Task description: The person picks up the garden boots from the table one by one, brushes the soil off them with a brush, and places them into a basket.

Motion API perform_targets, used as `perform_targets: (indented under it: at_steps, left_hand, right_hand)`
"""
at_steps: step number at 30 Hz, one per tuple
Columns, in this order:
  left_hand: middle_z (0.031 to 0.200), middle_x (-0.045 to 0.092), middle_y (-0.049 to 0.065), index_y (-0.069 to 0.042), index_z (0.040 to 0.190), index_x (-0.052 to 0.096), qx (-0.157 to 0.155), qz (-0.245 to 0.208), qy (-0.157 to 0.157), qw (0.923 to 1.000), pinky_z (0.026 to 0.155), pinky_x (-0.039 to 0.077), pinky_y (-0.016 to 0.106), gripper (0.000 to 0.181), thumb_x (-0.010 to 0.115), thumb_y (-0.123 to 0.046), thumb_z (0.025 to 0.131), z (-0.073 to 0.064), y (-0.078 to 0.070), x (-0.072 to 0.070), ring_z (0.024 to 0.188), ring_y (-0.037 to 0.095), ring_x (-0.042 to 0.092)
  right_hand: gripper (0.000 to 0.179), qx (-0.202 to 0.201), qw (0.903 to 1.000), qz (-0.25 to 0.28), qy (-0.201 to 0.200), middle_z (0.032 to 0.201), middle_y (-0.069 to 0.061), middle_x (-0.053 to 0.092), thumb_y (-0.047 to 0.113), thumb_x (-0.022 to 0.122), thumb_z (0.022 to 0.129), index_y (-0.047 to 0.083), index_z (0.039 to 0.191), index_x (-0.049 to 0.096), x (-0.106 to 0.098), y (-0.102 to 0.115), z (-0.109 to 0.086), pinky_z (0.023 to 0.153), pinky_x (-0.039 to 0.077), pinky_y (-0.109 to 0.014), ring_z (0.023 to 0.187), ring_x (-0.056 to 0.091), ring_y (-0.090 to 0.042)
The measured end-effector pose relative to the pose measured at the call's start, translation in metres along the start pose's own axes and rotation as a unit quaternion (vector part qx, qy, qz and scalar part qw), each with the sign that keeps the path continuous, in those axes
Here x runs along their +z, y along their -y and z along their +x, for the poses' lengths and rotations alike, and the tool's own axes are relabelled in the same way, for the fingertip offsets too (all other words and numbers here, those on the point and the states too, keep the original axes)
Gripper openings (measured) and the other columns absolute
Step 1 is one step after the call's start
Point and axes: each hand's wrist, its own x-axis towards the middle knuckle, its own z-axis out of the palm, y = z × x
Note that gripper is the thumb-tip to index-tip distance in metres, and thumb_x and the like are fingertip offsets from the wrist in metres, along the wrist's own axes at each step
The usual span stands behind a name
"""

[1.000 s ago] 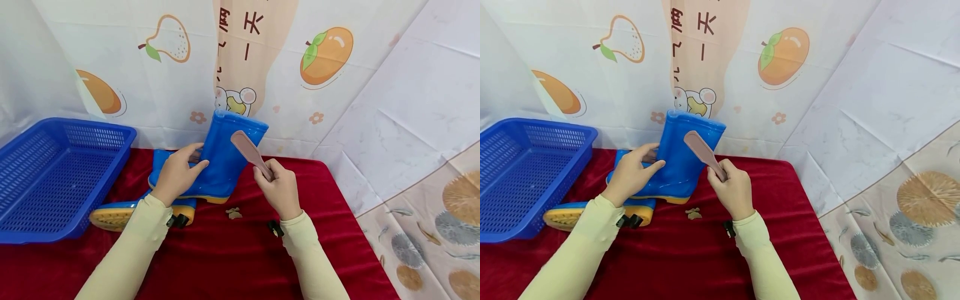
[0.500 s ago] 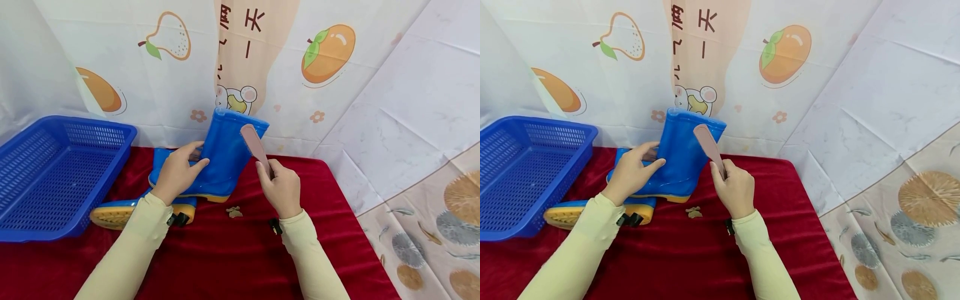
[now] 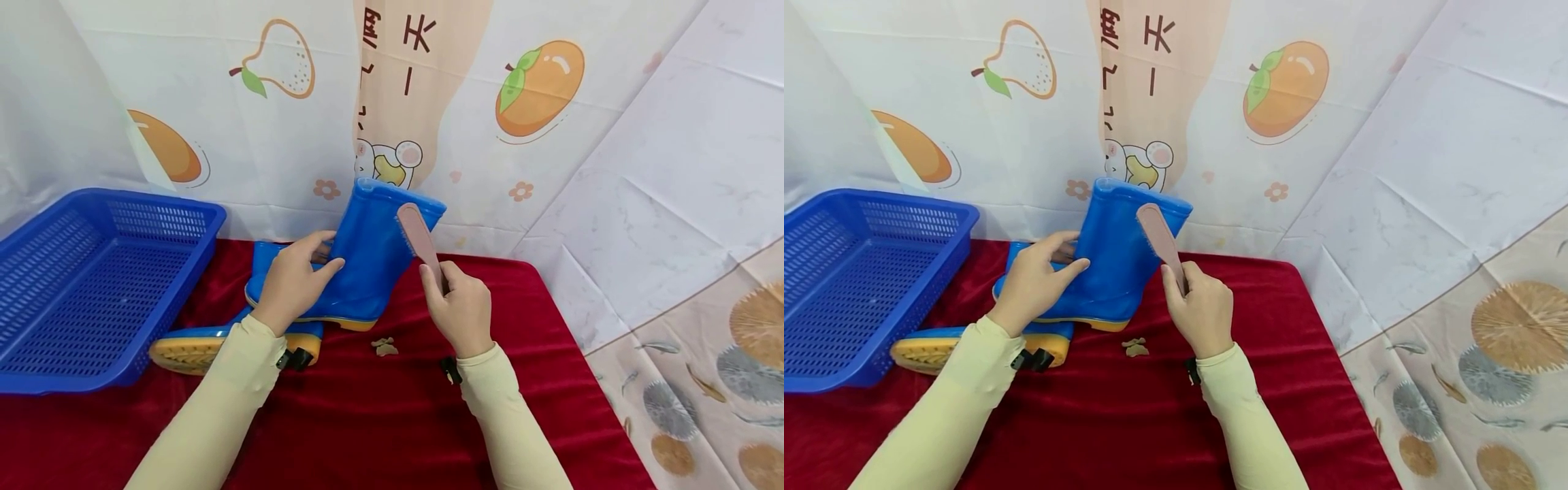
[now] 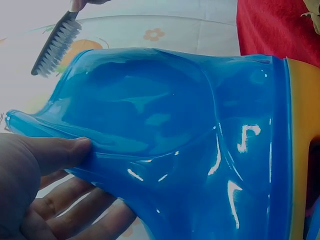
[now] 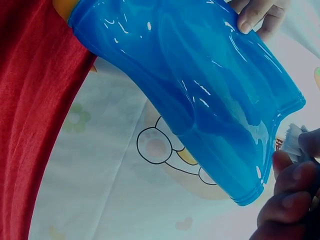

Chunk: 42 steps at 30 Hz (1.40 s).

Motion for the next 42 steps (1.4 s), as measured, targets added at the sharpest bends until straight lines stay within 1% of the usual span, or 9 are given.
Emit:
perform_targets:
  at_steps: [9,14,16,20,23,27,31,36,42]
  left_hand:
    - [0.113,0.075,0.012,-0.009,0.137,0.065,0.034,-0.014,-0.061,0.9975,0.089,0.059,0.053,0.043,0.074,-0.024,0.098,-0.002,-0.003,0.001,0.102,0.029,0.073]
    - [0.115,0.075,0.013,-0.008,0.136,0.065,0.047,-0.024,-0.093,0.9943,0.089,0.059,0.054,0.043,0.075,-0.024,0.097,-0.002,-0.004,0.001,0.103,0.03,0.072]
    - [0.115,0.075,0.013,-0.008,0.136,0.066,0.051,-0.033,-0.102,0.9929,0.088,0.059,0.054,0.043,0.075,-0.023,0.097,-0.002,-0.005,0.001,0.103,0.03,0.073]
    - [0.114,0.076,0.013,-0.007,0.135,0.067,0.053,-0.045,-0.118,0.9906,0.085,0.061,0.052,0.043,0.076,-0.023,0.096,-0.002,-0.008,-0.001,0.103,0.029,0.073]
    - [0.114,0.076,0.013,-0.008,0.134,0.067,0.048,-0.052,-0.127,0.9894,0.084,0.061,0.051,0.042,0.076,-0.024,0.097,-0.002,-0.009,-0.003,0.103,0.028,0.073]
    - [0.113,0.076,0.012,-0.011,0.134,0.068,0.036,-0.064,-0.145,0.9868,0.083,0.062,0.051,0.04,0.075,-0.025,0.097,-0.004,-0.007,-0.006,0.101,0.027,0.073]
    - [0.111,0.076,0.012,-0.011,0.132,0.07,0.037,-0.088,-0.168,0.9812,0.081,0.062,0.053,0.038,0.076,-0.025,0.096,-0.001,-0.004,-0.01,0.099,0.027,0.073]
    - [0.11,0.076,0.013,-0.008,0.129,0.07,0.029,-0.109,-0.195,0.9744,0.086,0.06,0.055,0.037,0.076,-0.023,0.096,0.0,-0.005,-0.016,0.098,0.027,0.072]
    - [0.106,0.076,0.012,-0.008,0.127,0.07,0.013,-0.11,-0.212,0.9709,0.088,0.06,0.053,0.036,0.077,-0.023,0.096,0.004,-0.004,-0.02,0.096,0.025,0.072]
  right_hand:
    - [0.04,-0.004,0.9998,0.014,-0.011,0.054,0.004,0.039,0.028,0.067,0.098,0.015,0.063,0.052,0.0,-0.002,0.002,0.042,0.025,-0.029,0.047,0.032,-0.009]
    - [0.037,-0.012,0.9993,0.022,-0.029,0.058,0.002,0.043,0.023,0.068,0.097,0.014,0.062,0.058,0.0,-0.002,0.001,0.045,0.029,-0.028,0.052,0.036,-0.008]
    - [0.032,-0.013,0.9989,0.024,-0.038,0.06,0.0,0.045,0.022,0.07,0.097,0.012,0.067,0.063,-0.001,-0.002,0.001,0.046,0.03,-0.028,0.053,0.037,-0.008]
    - [0.013,-0.011,0.9976,0.038,-0.057,0.061,-0.002,0.05,0.019,0.072,0.096,0.006,0.092,0.074,-0.002,-0.002,0.002,0.046,0.032,-0.028,0.052,0.038,-0.009]
    - [0.015,-0.004,0.9964,0.047,-0.071,0.06,-0.002,0.051,0.018,0.071,0.096,0.005,0.103,0.075,-0.003,-0.001,0.002,0.045,0.032,-0.027,0.05,0.038,-0.01]
    - [0.011,0.012,0.9949,0.059,-0.081,0.059,0.001,0.05,0.017,0.07,0.095,0.007,0.091,0.074,0.0,-0.002,0.001,0.045,0.03,-0.025,0.049,0.038,-0.009]
    - [0.014,0.021,0.994,0.067,-0.085,0.058,0.002,0.05,0.016,0.069,0.093,0.008,0.083,0.072,0.003,-0.007,0.002,0.046,0.03,-0.024,0.049,0.038,-0.009]
    - [0.017,0.023,0.995,0.058,-0.078,0.059,0.004,0.048,0.019,0.067,0.094,0.009,0.08,0.07,0.005,-0.013,0.001,0.047,0.031,-0.025,0.05,0.039,-0.01]
    - [0.014,0.012,0.9968,0.033,-0.071,0.062,0.001,0.053,0.018,0.069,0.093,0.008,0.083,0.073,0.008,-0.02,0.0,0.049,0.035,-0.027,0.053,0.042,-0.009]
